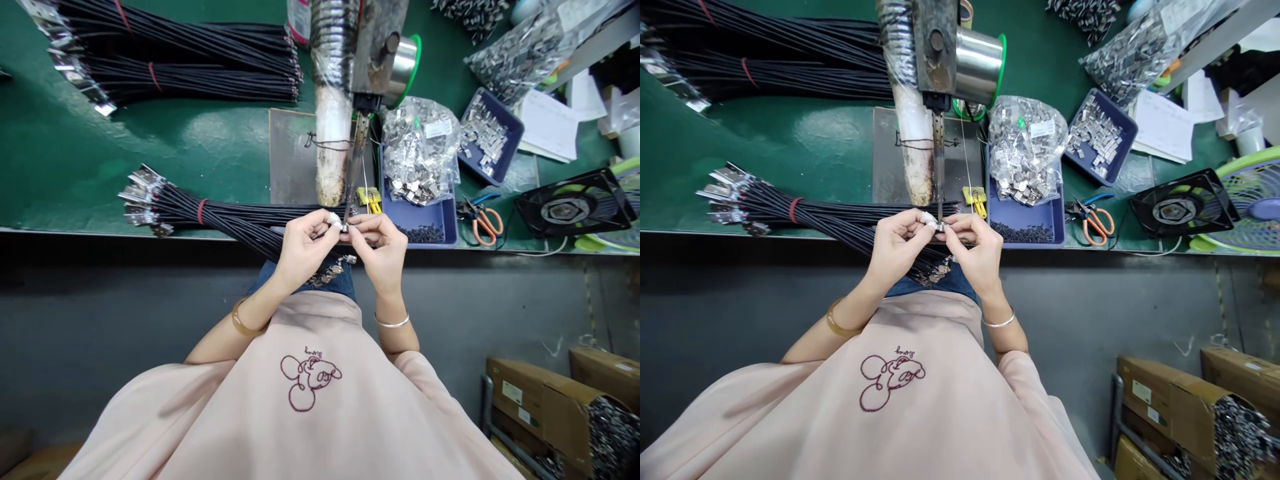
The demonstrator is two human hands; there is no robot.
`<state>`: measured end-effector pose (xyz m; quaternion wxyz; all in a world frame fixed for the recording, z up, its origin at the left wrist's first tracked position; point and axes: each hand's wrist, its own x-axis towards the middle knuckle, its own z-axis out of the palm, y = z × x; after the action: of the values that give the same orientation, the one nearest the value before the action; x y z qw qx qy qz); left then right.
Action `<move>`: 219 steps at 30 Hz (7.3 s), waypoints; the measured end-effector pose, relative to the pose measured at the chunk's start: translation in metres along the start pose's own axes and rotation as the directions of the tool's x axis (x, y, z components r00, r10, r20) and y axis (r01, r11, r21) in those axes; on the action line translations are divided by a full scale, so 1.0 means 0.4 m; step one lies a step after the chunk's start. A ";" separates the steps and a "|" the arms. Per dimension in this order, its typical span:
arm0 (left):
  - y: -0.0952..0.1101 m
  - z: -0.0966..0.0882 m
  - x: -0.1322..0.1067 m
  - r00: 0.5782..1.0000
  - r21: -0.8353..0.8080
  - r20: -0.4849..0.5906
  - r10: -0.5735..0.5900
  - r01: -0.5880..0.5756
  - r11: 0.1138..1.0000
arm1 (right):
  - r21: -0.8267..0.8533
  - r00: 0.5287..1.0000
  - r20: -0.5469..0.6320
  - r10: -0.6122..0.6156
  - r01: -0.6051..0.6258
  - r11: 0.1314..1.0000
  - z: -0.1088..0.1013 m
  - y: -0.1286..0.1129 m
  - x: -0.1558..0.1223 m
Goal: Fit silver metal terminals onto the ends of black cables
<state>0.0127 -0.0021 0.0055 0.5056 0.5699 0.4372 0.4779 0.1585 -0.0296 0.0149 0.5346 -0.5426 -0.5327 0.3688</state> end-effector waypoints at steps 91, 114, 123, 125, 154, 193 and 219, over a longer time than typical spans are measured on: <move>0.002 -0.083 0.016 0.895 0.173 0.435 0.102 -0.194 0.966 | -0.155 0.995 -0.005 -0.100 0.098 0.983 0.010 0.037 -0.052; -0.001 -0.089 0.016 0.876 0.108 0.482 0.028 -0.091 0.990 | 0.013 0.994 0.099 -0.043 0.042 0.999 -0.006 0.053 -0.044; -0.005 -0.060 0.004 0.946 0.062 0.323 0.002 -0.023 0.998 | -0.185 0.966 -0.105 -0.234 0.212 0.959 -0.014 0.038 -0.058; -0.005 -0.055 0.003 0.956 0.061 0.295 0.010 -0.029 0.998 | -0.289 0.912 -0.120 -0.393 0.347 0.892 -0.011 0.029 -0.067; 0.007 -0.007 0.022 0.996 -0.015 0.051 -0.069 0.069 0.997 | -0.534 0.824 0.061 -0.563 0.504 0.679 -0.003 0.044 -0.029; 0.004 -0.011 0.014 0.995 0.009 -0.006 -0.102 0.102 0.995 | -0.370 0.954 -0.034 -0.298 0.265 0.890 0.005 -0.001 -0.019; 0.003 -0.014 0.015 0.992 -0.001 0.065 -0.104 0.105 0.994 | -0.388 0.949 0.031 -0.314 0.301 0.871 -0.005 -0.010 -0.010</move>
<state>0.0080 0.0044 0.0075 0.5453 0.5603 0.4487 0.4329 0.1589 -0.0344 0.0184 0.4773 -0.5517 -0.6656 0.1574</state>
